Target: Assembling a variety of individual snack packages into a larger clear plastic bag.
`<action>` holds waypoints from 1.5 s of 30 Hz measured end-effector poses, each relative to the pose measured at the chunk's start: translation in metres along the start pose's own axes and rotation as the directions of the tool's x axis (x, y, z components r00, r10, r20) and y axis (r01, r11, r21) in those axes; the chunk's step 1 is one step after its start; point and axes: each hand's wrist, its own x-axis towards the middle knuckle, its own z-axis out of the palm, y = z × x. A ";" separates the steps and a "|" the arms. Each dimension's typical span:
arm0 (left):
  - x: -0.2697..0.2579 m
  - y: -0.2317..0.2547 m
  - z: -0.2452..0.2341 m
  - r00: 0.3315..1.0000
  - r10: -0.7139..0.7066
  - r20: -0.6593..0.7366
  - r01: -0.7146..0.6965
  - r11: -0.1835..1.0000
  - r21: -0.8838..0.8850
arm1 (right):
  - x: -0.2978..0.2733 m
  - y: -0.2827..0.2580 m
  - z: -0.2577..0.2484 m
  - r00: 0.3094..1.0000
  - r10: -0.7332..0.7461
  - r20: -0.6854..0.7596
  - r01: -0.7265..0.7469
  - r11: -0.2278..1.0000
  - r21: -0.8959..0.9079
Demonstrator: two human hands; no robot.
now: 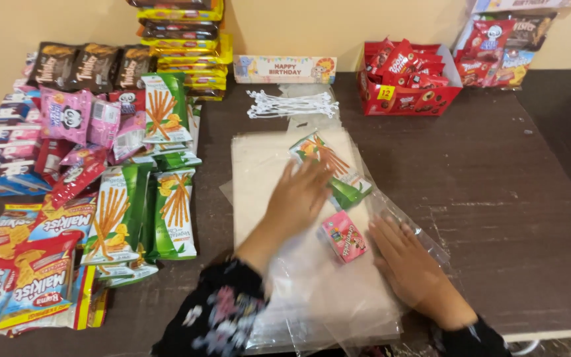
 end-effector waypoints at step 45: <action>-0.120 0.200 0.021 0.920 0.143 -0.364 -0.078 0.979 0.186 | 0.036 -0.026 0.002 0.970 -0.243 0.027 0.244 0.969 -0.032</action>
